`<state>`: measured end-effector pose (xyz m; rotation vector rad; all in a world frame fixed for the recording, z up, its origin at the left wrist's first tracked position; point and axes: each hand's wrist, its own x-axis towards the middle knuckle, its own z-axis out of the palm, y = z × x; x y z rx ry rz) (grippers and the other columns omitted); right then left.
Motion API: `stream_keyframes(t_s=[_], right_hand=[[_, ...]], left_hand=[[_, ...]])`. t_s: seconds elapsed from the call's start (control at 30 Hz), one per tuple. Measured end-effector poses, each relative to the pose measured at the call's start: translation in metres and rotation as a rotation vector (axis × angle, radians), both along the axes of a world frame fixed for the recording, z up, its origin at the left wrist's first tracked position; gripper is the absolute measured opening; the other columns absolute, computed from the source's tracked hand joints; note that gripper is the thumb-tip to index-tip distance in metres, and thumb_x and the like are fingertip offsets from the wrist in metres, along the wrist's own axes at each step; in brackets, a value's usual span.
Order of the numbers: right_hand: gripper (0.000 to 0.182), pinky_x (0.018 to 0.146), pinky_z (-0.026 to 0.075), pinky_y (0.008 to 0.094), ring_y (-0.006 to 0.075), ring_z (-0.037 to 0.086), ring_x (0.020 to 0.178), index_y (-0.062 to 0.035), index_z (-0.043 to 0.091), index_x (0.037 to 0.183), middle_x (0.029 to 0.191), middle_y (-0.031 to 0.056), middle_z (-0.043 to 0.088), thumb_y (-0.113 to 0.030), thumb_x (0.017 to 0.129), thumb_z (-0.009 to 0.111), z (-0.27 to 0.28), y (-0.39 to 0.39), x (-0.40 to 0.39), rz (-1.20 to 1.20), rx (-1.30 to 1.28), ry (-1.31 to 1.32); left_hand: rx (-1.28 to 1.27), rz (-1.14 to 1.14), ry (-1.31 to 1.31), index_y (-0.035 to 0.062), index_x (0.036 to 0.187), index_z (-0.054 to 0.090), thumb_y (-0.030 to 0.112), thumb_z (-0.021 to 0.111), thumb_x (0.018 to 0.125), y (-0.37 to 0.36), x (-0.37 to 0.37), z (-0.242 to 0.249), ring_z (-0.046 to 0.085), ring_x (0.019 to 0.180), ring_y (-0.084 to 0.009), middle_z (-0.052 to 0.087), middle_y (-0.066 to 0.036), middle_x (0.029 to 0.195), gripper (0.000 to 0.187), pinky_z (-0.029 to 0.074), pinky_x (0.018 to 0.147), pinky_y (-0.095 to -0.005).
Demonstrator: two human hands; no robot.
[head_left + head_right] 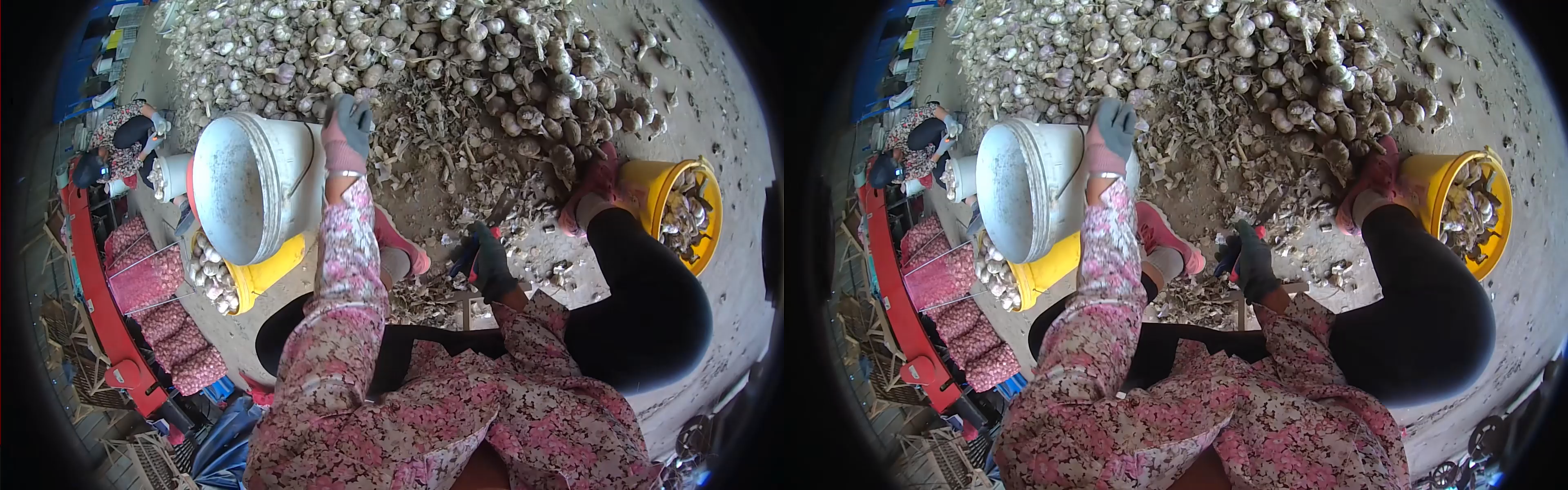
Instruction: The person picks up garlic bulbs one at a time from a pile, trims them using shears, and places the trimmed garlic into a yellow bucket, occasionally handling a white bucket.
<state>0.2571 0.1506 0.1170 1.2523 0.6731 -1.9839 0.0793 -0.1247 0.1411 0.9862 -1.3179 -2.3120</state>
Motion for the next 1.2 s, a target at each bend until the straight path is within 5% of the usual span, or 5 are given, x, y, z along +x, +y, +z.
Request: stream_keyframes(t_s=[0.23,0.43,0.6,0.93,1.2], right_hand=[[0.027,0.054,0.05,0.0407,0.0239,0.058,0.061,-0.0094,0.053,0.092,0.074,0.0063,0.055,-0.034,0.085,0.063,-0.004,-0.002,-0.009,0.084,-0.01,-0.063],[0.027,0.053,0.05,0.0385,0.0227,0.057,0.058,-0.009,0.053,0.092,0.073,0.0056,0.055,-0.033,0.085,0.063,-0.002,0.003,-0.011,0.08,0.024,-0.045],[0.04,0.054,0.048,0.0299,0.0153,0.056,0.059,-0.0053,0.053,0.109,0.074,0.0024,0.055,-0.032,0.083,0.067,-0.003,0.007,-0.015,0.333,0.132,0.311],[0.065,0.071,0.048,0.0445,0.0355,0.059,0.083,-0.0022,0.043,0.127,0.093,0.0183,0.06,-0.028,0.073,0.068,0.088,0.029,-0.039,0.959,1.27,1.358],[0.073,0.077,0.045,0.0445,0.0336,0.058,0.089,-0.0048,0.039,0.133,0.093,0.0176,0.059,-0.034,0.072,0.066,0.109,0.059,-0.005,1.205,1.428,1.366]], left_hand=[[-0.972,-0.449,-1.287,0.0085,0.124,0.045,0.032,0.073,0.068,-0.064,-0.094,-0.139,0.05,0.111,-0.0323,0.044,-0.019,0.124,0.067,0.045,0.089,-0.039],[-1.236,-0.288,-0.838,0.0091,0.123,0.042,0.026,0.077,0.067,-0.054,-0.036,-0.19,0.056,0.102,-0.029,0.052,-0.02,0.114,0.068,0.05,0.079,-0.0392],[-0.089,-0.178,-0.181,0.0174,0.121,0.04,0.002,0.068,0.078,0.034,0.032,-0.098,0.061,0.06,-0.0126,0.062,-0.002,0.087,0.053,0.043,0.042,-0.0188],[-0.208,-0.348,0.37,0.009,0.135,0.035,-0.003,0.07,0.069,0.126,0.136,0.028,0.048,0.115,-0.0204,0.052,-0.007,0.12,0.077,0.044,0.095,-0.035],[-0.557,-0.564,0.148,0.0042,0.12,0.046,0.001,0.073,0.069,0.139,0.166,0.067,0.054,0.103,-0.0154,0.055,-0.006,0.112,0.057,0.043,0.092,-0.0287]])
